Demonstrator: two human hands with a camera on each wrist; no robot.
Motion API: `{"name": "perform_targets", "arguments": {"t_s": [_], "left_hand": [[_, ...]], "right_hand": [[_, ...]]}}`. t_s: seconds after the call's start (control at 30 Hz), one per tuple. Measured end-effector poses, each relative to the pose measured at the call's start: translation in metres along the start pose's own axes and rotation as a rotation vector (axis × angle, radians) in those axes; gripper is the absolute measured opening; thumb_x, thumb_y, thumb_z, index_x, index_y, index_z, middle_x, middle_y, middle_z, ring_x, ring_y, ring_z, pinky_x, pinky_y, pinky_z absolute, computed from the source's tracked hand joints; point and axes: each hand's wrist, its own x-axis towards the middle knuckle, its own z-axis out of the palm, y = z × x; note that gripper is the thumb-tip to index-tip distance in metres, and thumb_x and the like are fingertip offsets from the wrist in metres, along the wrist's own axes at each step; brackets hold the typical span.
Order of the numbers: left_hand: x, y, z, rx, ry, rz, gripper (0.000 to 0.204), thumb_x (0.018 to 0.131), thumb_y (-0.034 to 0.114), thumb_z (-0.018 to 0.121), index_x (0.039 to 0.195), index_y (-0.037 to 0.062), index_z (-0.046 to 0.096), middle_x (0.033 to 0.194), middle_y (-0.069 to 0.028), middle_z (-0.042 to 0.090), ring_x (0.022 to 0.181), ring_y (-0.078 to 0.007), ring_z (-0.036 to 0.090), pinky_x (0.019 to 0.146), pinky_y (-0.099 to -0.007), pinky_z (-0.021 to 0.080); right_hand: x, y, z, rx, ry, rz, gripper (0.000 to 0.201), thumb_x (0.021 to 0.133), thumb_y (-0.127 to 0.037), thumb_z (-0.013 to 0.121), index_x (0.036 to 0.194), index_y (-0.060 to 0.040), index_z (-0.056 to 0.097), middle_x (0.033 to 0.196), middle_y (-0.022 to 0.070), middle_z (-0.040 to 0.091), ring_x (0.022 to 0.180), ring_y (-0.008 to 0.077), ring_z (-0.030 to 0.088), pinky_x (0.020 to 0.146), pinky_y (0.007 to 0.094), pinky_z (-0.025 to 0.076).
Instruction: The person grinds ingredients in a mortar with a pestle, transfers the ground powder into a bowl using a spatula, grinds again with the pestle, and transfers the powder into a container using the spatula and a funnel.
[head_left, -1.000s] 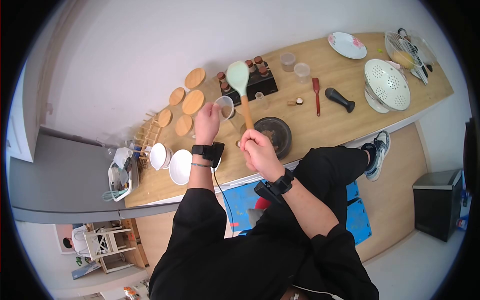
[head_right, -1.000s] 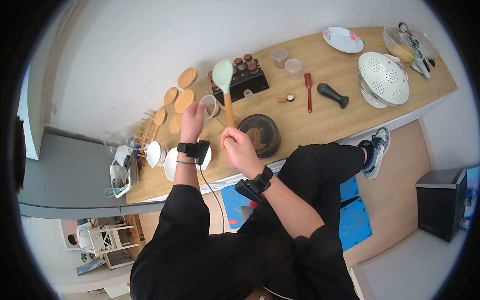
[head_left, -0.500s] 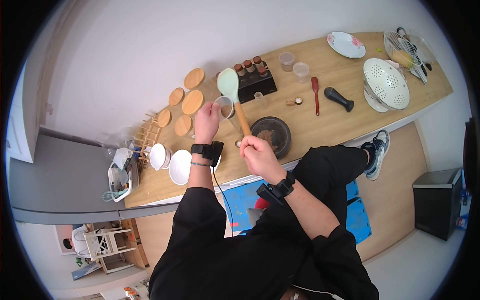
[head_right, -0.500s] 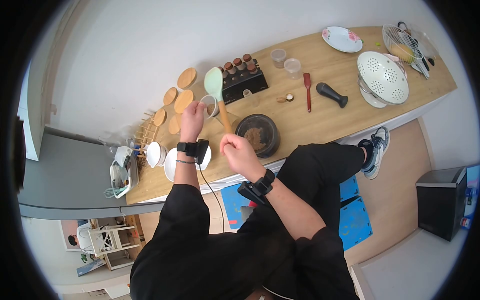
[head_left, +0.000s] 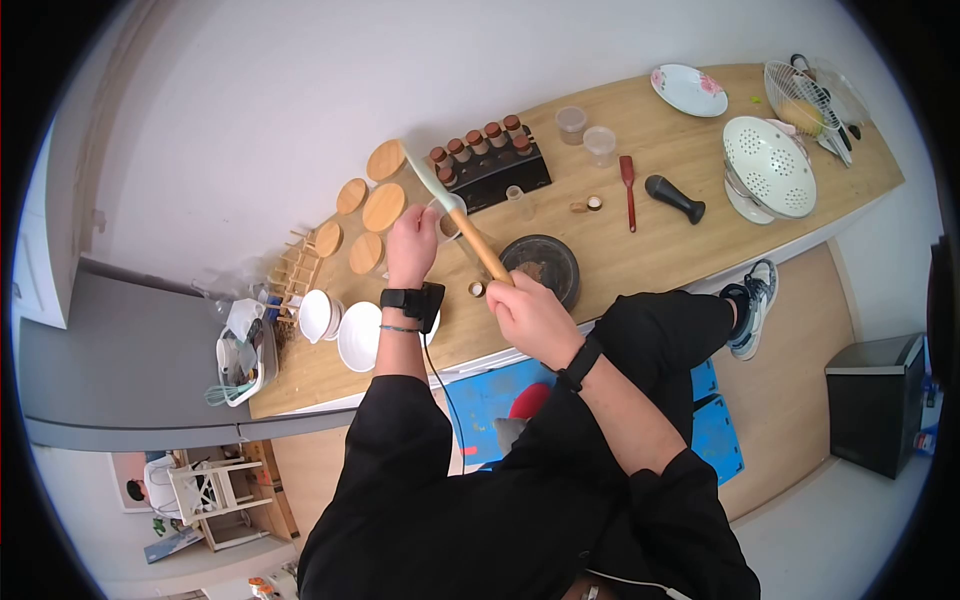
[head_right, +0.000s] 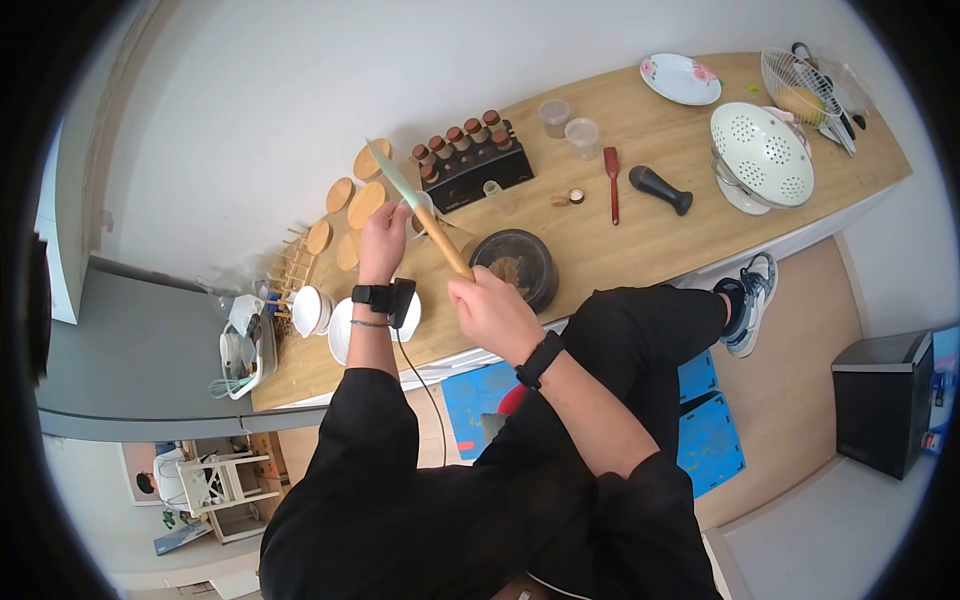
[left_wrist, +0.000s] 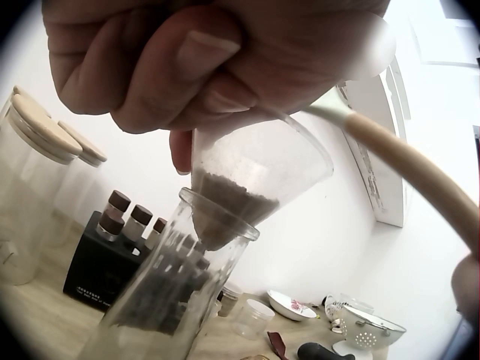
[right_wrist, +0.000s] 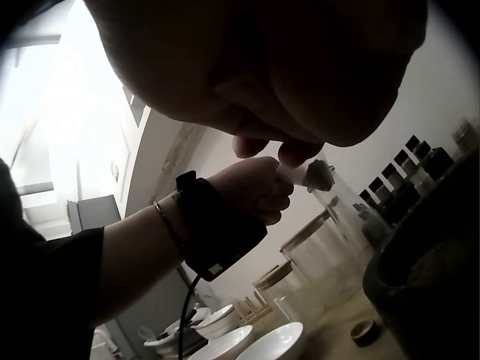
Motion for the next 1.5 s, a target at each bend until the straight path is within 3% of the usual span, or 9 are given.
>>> {"name": "perform_targets", "arguments": {"t_s": [1.23, 1.3, 1.43, 1.5], "left_hand": [[0.002, -0.003, -0.004, 0.017, -0.007, -0.024, 0.030, 0.094, 0.028, 0.058, 0.091, -0.0004, 0.066, 0.076, -0.0225, 0.064, 0.075, -0.0398, 0.065, 0.067, -0.0433, 0.050], [0.001, -0.004, -0.004, 0.021, -0.010, -0.025, 0.030, 0.094, 0.029, 0.058, 0.091, -0.0002, 0.066, 0.076, -0.0222, 0.064, 0.075, -0.0394, 0.065, 0.067, -0.0431, 0.050], [0.002, -0.003, -0.004, 0.015, 0.000, -0.022, 0.030, 0.094, 0.029, 0.058, 0.091, 0.0001, 0.067, 0.076, -0.0215, 0.064, 0.074, -0.0379, 0.065, 0.066, -0.0428, 0.050], [0.000, -0.002, -0.004, 0.027, -0.001, -0.029, 0.030, 0.094, 0.029, 0.057, 0.092, 0.0003, 0.067, 0.076, -0.0214, 0.065, 0.074, -0.0374, 0.066, 0.067, -0.0426, 0.050]], "right_hand": [[-0.011, 0.001, 0.007, 0.097, 0.093, -0.035, 0.010, 0.084, 0.002, 0.052, 0.077, -0.0041, 0.058, 0.073, 0.0156, 0.053, 0.066, 0.0353, 0.057, 0.059, 0.0415, 0.044], [-0.012, 0.004, 0.007, 0.090, 0.009, 0.007, 0.010, 0.083, 0.002, 0.052, 0.078, -0.0042, 0.058, 0.073, 0.0156, 0.054, 0.066, 0.0354, 0.057, 0.059, 0.0416, 0.044], [-0.017, 0.004, 0.011, 0.094, 0.030, -0.023, 0.009, 0.083, 0.001, 0.053, 0.078, -0.0044, 0.058, 0.073, 0.0156, 0.053, 0.066, 0.0354, 0.057, 0.059, 0.0420, 0.044], [-0.018, 0.006, 0.013, 0.019, -0.023, 0.025, 0.005, 0.084, -0.003, 0.056, 0.080, -0.0041, 0.059, 0.076, 0.0176, 0.054, 0.071, 0.0392, 0.058, 0.064, 0.0464, 0.047]]}}
